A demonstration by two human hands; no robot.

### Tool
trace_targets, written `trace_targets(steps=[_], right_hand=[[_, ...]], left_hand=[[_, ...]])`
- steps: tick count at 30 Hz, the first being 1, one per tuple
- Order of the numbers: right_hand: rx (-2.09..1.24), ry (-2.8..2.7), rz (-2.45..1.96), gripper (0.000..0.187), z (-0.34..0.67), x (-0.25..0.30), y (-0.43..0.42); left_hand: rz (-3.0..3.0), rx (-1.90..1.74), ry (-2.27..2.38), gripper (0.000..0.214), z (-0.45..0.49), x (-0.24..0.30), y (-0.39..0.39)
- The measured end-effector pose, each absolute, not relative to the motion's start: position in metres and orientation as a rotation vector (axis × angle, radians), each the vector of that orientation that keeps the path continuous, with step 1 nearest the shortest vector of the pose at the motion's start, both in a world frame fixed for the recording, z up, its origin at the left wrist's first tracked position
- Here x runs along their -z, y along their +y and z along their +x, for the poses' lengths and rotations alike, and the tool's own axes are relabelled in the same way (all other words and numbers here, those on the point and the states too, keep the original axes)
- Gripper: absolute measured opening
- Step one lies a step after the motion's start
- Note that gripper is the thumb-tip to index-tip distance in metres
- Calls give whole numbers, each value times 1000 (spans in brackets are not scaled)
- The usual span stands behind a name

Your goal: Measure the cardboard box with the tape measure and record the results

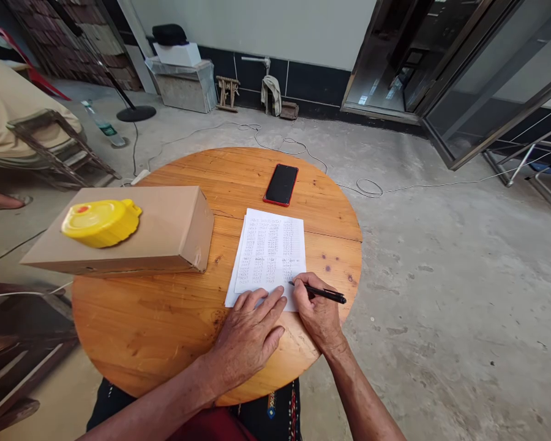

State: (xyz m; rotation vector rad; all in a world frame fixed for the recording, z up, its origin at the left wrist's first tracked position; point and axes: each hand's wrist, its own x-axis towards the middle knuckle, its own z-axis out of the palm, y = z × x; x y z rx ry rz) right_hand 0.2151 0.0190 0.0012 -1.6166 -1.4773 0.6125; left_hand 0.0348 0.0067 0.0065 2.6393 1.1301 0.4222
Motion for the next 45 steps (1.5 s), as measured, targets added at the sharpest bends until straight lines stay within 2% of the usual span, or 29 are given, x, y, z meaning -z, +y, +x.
trace_targets(steps=[6, 40, 45], right_hand=[[-675, -1348, -1618, 21, 216, 2, 16], [-593, -1476, -1618, 20, 213, -2, 19], [-669, -1354, -1615, 21, 215, 1, 15]], left_hand=[[2640, -422, 1122, 44, 35, -7, 7], [2640, -428, 1130, 44, 35, -5, 7], [2634, -427, 1121, 44, 35, -5, 6]])
